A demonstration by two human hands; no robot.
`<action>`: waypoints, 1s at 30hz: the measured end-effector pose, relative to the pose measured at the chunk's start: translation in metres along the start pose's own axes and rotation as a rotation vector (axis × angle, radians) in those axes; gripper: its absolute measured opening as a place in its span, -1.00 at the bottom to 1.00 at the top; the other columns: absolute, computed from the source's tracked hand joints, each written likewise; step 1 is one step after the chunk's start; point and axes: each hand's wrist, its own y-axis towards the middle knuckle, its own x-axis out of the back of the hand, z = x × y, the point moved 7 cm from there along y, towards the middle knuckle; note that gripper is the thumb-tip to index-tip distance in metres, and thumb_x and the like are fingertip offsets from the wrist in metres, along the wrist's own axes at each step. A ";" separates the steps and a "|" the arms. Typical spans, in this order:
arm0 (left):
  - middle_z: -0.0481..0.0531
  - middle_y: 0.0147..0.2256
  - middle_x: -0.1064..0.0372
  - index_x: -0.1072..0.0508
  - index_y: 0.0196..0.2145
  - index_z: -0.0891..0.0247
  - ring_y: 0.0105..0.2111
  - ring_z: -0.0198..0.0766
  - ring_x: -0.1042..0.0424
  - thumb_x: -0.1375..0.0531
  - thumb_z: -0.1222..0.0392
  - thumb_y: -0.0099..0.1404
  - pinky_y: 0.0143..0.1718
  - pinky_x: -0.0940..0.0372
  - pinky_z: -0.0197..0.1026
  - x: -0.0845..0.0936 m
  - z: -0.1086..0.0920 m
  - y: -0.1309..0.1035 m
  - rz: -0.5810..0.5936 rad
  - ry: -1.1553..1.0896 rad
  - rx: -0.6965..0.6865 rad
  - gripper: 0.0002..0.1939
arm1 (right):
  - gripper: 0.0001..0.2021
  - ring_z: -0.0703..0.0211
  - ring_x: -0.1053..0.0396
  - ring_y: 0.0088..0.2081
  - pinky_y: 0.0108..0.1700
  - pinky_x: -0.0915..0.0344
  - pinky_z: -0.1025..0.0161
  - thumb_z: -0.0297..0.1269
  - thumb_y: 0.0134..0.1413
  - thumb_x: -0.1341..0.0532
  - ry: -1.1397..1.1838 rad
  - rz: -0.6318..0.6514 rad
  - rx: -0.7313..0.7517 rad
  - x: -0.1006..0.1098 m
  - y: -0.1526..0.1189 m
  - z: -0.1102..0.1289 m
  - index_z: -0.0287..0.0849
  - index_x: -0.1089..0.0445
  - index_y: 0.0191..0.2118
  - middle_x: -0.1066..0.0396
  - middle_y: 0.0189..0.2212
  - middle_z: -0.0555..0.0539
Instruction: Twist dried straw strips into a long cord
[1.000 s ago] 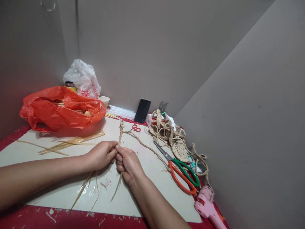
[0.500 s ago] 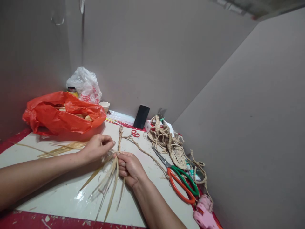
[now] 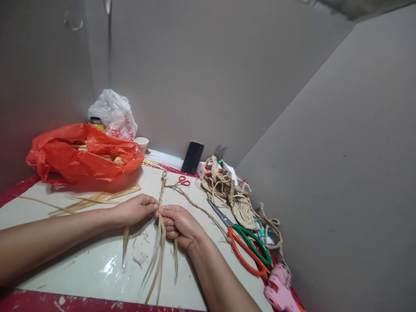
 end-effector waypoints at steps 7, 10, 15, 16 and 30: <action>-0.10 -0.58 -0.23 -0.33 -0.56 0.30 -0.56 -0.38 -0.14 -0.01 0.12 0.14 -0.47 -0.04 -0.32 0.002 -0.001 0.003 0.046 0.079 0.009 -0.75 | -0.72 0.46 0.30 -0.72 -0.70 0.36 0.40 -0.11 -0.07 -0.26 -0.309 -0.052 0.079 0.006 -0.003 0.010 -0.22 -0.27 -0.50 0.11 -0.77 0.23; -0.15 -0.68 -0.09 -0.28 -0.60 0.29 -0.65 -0.43 0.02 -0.02 0.09 0.13 -0.58 0.10 -0.31 -0.004 0.005 0.004 0.081 -0.026 0.088 -0.74 | -0.70 0.43 0.21 -0.70 -0.67 0.30 0.38 -0.07 -0.05 -0.22 -0.528 -0.127 0.147 0.010 -0.003 0.015 -0.22 -0.27 -0.54 0.05 -0.76 0.19; -0.16 -0.70 -0.08 -0.30 -0.61 0.31 -0.68 -0.47 0.09 -0.07 0.09 0.08 -0.62 0.19 -0.31 -0.009 0.007 0.004 0.092 -0.151 0.118 -0.76 | -0.73 0.37 0.06 -0.62 -0.59 0.11 0.37 -0.18 0.02 -0.14 -0.883 -0.266 0.274 0.009 -0.005 0.025 -0.22 -0.29 -0.58 -0.06 -0.69 0.11; -0.16 -0.69 -0.09 -0.30 -0.61 0.31 -0.68 -0.47 0.08 -0.07 0.11 0.07 -0.61 0.19 -0.32 -0.009 0.007 0.003 0.082 -0.155 0.117 -0.77 | -0.74 0.36 0.04 -0.61 -0.58 0.09 0.37 -0.21 0.03 -0.11 -0.931 -0.280 0.286 0.008 -0.007 0.026 -0.22 -0.28 -0.58 -0.07 -0.68 0.10; -0.12 -0.68 -0.16 -0.35 -0.63 0.32 -0.66 -0.46 0.00 -0.08 0.08 0.05 -0.60 0.10 -0.34 -0.010 0.012 0.005 0.019 -0.184 0.054 -0.74 | -0.73 0.35 0.02 -0.70 -0.63 0.09 0.36 -0.22 0.05 -0.04 -0.790 -0.285 0.176 -0.001 -0.015 0.024 -0.20 -0.29 -0.57 -0.11 -0.77 0.11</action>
